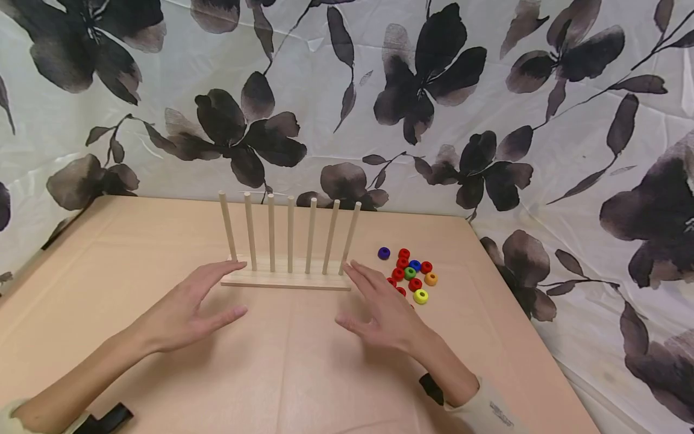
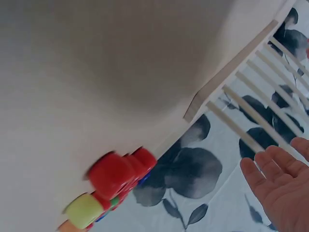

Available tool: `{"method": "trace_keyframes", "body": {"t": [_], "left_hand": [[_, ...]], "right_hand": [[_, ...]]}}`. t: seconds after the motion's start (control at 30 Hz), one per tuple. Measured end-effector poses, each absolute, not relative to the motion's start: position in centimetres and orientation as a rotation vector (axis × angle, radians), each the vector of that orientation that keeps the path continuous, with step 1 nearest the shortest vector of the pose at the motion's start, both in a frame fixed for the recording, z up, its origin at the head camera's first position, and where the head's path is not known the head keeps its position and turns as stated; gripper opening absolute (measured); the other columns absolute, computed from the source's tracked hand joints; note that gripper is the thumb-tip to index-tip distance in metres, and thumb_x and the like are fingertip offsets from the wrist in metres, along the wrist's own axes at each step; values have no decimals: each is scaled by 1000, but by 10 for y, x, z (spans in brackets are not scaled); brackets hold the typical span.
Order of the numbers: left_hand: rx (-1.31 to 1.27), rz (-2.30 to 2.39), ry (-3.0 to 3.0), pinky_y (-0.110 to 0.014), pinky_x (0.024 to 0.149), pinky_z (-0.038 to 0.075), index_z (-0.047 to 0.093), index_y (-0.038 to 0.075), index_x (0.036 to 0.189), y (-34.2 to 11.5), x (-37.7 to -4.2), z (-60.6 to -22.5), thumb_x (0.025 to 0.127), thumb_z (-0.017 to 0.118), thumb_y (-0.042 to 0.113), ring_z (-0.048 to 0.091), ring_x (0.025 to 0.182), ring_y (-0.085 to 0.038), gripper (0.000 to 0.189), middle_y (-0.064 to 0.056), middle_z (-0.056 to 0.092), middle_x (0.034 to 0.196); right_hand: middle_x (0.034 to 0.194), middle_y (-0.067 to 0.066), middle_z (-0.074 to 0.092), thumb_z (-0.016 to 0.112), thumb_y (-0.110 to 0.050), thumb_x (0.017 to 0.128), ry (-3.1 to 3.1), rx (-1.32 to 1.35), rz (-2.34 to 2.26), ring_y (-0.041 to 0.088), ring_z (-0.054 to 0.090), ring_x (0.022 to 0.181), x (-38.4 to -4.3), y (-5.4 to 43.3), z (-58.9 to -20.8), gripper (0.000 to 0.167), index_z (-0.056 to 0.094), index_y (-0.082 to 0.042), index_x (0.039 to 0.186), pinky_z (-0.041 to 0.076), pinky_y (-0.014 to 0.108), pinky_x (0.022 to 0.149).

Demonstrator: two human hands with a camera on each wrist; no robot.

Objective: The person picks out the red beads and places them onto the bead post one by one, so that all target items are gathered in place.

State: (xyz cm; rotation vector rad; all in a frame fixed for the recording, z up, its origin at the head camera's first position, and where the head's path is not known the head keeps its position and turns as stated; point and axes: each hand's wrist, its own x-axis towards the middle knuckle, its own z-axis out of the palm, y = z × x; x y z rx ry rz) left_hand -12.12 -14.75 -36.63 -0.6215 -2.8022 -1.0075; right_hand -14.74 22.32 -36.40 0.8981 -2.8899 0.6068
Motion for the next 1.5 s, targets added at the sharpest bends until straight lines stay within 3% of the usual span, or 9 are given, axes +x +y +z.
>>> {"method": "trace_keyframes", "body": {"t": [0.43,0.67,0.97,1.23,1.5], "left_hand": [[-567,-1126,-2747,-64,114,35,42,11,155,-165,-130,-370,96,69,47,42,144,-40,74,-14,48,154],[-532,-1181,-2722,-62,109,41,44,8,153,-173,-139,-376,96,72,43,51,133,-42,72,-20,54,147],[-481,-1205,-2712,-63,105,44,47,8,149,-183,-155,-382,94,75,41,55,127,-48,70,-24,59,140],[-494,-1219,-2735,-62,105,44,48,5,148,-189,-166,-388,91,78,38,55,127,-47,71,-25,59,140],[-489,-1222,-2804,-67,101,46,46,4,149,-190,-178,-393,90,80,41,55,126,-51,78,-26,59,139]], "right_hand": [[161,6,40,66,-42,98,-2886,728,825,34,41,146,-153,255,-368,72,37,-17,160,42,68,109],[161,12,41,63,-43,100,-2946,616,842,41,36,148,-159,267,-371,72,36,-15,160,34,76,109],[153,14,49,71,-39,96,-2912,613,897,42,54,131,-167,280,-376,69,45,-11,154,52,62,100],[147,19,54,76,-40,92,-2967,485,1012,48,58,125,-171,292,-379,69,50,-11,149,56,60,94],[143,18,57,79,-37,91,-2974,407,1032,45,59,124,-177,302,-384,64,56,-8,142,56,58,95]]}}
